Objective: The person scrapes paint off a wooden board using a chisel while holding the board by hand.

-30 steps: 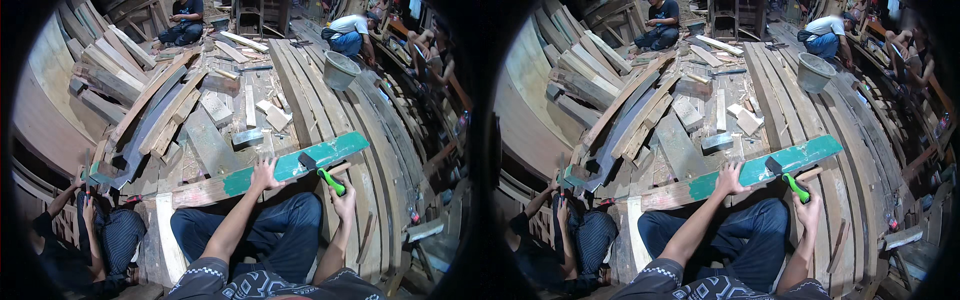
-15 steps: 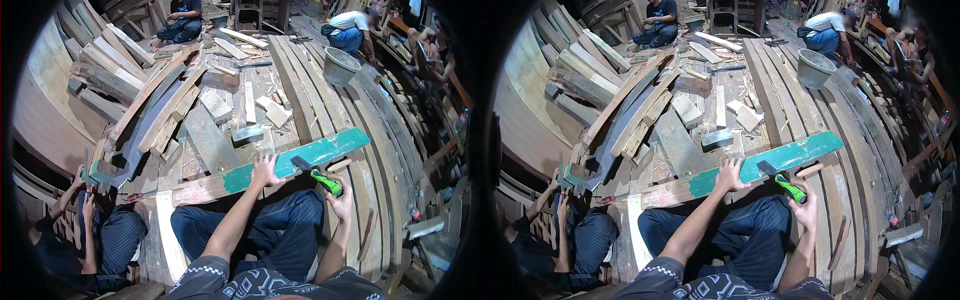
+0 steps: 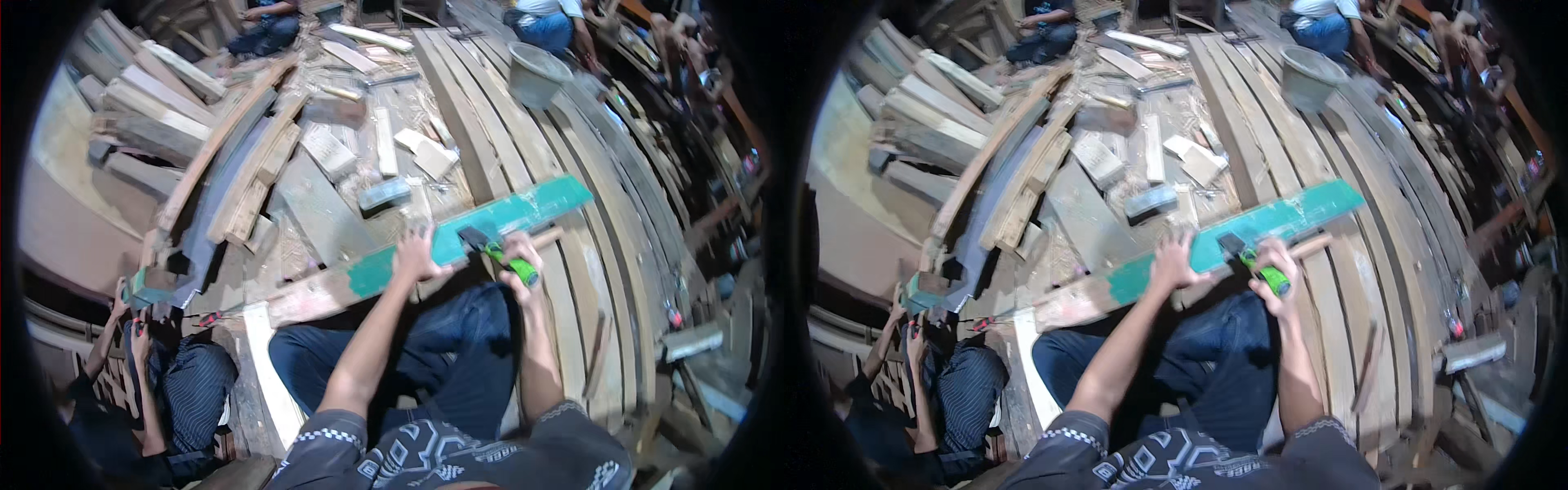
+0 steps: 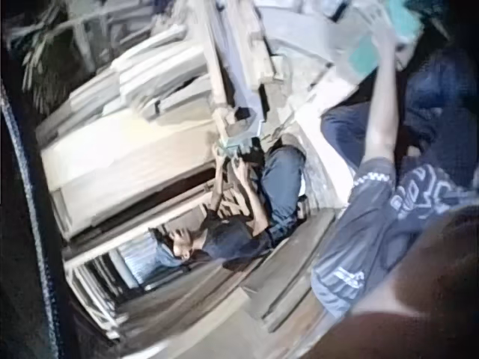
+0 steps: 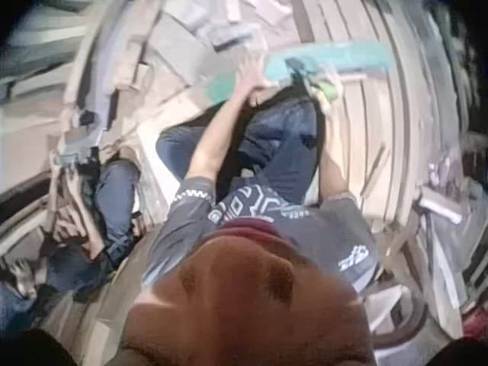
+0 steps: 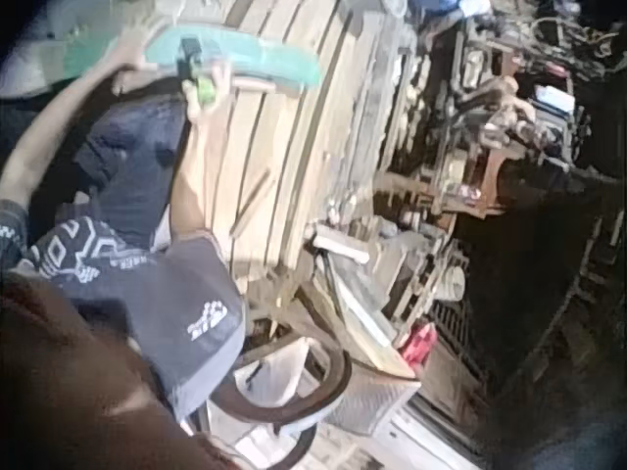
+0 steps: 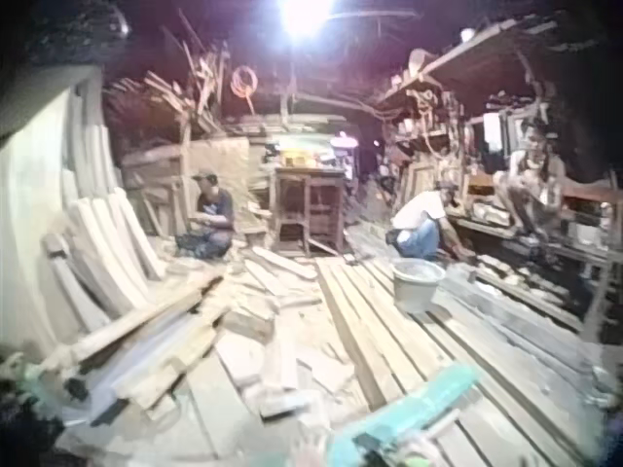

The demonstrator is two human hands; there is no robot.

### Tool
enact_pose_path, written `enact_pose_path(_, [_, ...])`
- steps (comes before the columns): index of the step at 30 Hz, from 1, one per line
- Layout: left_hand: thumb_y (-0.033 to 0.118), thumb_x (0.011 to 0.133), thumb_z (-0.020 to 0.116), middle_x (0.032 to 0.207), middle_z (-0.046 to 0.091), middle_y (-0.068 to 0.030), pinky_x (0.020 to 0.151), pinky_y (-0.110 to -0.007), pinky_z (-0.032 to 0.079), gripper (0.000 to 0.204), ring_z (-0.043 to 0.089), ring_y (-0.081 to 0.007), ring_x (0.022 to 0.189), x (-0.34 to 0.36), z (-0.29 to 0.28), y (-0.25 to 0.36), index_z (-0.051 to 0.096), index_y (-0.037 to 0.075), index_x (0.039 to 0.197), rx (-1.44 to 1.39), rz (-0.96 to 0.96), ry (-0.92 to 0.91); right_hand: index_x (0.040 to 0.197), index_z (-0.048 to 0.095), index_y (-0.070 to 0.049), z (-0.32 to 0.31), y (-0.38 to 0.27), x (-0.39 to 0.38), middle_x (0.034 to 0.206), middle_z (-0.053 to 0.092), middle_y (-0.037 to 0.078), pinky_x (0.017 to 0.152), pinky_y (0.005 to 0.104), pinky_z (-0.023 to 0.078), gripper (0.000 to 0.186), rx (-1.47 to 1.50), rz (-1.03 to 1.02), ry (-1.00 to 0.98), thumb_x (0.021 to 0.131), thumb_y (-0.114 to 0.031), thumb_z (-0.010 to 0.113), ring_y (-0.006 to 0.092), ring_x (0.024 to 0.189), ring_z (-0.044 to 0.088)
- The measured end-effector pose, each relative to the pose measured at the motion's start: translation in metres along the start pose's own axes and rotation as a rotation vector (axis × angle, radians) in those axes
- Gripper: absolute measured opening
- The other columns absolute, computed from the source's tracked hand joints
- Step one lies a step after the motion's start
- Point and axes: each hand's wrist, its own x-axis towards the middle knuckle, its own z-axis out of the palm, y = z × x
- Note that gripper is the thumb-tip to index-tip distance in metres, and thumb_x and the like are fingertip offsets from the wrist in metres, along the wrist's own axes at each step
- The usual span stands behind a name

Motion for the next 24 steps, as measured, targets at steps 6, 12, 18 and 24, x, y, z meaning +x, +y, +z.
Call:
enact_pose_path(6, [0.068,0.054,0.084,0.150,0.043,-0.0214,0.111,-0.061,0.036,0.120,0.048,-0.0418,0.134,0.005,-0.017,0.000,0.037,0.015,0.151,0.036,0.003,-0.061,0.068,0.052,0.000,0.011,0.004,0.018,0.068,0.056,0.012,0.072,0.0406,0.047,0.030,0.328,-0.041,-0.109,0.075,-0.022,0.072,0.0272,0.067,0.055])
enact_pose_path(12, [0.067,0.053,0.085,0.144,0.048,-0.0196,0.108,-0.061,0.038,0.119,0.051,-0.0415,0.130,0.000,-0.014,0.001,0.039,0.016,0.150,0.063,0.013,-0.010,0.068,0.053,-0.002,0.011,-0.014,-0.011,0.069,0.055,0.013,0.077,0.0445,0.047,0.050,0.165,-0.141,-0.134,0.074,-0.048,0.071,0.0305,0.067,0.056])
enact_pose_path(18, [0.069,0.051,0.085,0.139,0.051,-0.0198,0.106,-0.059,0.042,0.115,0.053,-0.0441,0.126,-0.001,-0.010,0.003,0.044,0.013,0.143,0.035,0.033,0.051,0.070,0.054,-0.001,0.015,-0.017,-0.021,0.069,0.056,0.012,0.084,0.0490,0.047,0.060,0.146,-0.104,-0.052,0.078,-0.059,0.067,0.0275,0.066,0.056])
enact_pose_path(24, [0.069,0.050,0.085,0.136,0.054,-0.0186,0.106,-0.061,0.040,0.117,0.055,-0.0436,0.124,0.000,-0.007,-0.002,0.044,0.013,0.143,0.050,0.041,0.054,0.072,0.058,0.001,0.016,-0.022,-0.037,0.072,0.058,0.013,0.092,0.0532,0.046,0.059,0.159,-0.071,-0.020,0.079,-0.057,0.063,0.0280,0.071,0.058])
